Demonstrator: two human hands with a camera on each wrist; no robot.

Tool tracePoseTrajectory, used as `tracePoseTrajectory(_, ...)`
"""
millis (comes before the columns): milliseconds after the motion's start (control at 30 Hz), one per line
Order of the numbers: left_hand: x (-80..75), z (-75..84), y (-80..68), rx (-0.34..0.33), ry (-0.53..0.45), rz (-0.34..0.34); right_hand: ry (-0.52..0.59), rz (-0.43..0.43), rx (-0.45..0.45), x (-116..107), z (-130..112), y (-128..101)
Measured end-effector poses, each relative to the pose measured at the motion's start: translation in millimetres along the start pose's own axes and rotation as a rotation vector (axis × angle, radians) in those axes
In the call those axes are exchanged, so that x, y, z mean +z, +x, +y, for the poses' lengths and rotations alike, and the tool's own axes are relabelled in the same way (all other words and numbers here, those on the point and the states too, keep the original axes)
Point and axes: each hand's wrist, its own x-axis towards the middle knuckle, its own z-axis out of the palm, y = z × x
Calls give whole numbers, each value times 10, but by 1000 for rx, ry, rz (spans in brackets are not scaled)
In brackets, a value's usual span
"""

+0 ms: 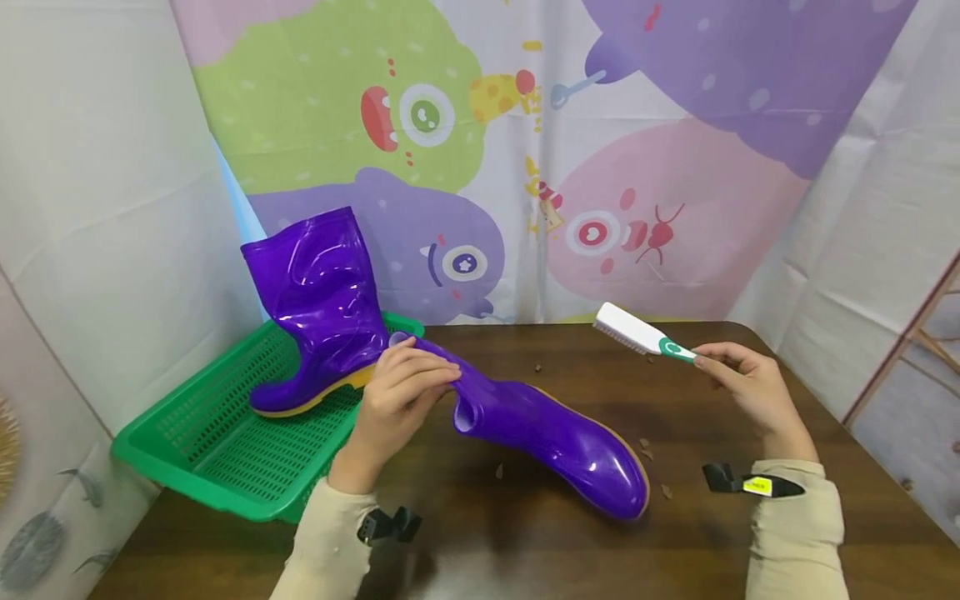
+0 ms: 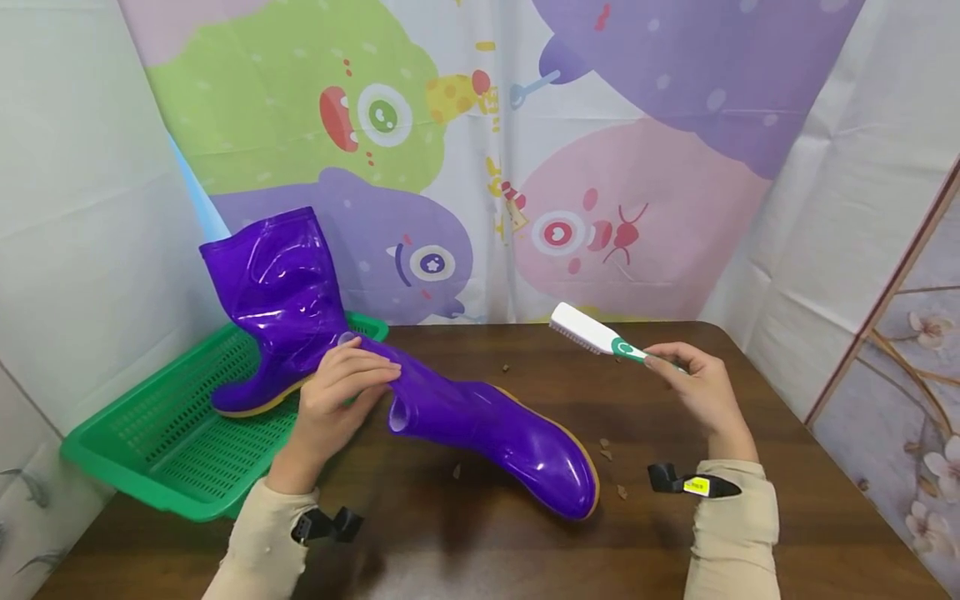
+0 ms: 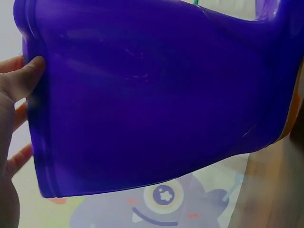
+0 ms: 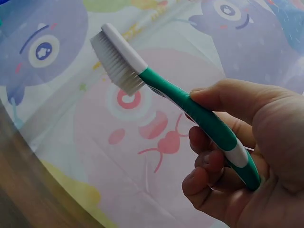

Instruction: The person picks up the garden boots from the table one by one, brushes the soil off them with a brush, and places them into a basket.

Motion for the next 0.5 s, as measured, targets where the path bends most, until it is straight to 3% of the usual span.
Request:
tracePoseTrajectory(233,128,-19,116,91,57,35,43,14,-5,-17,8,10)
tracePoseTrajectory(500,288,-106,219,136,124,19,97,12,16,-10,61,24)
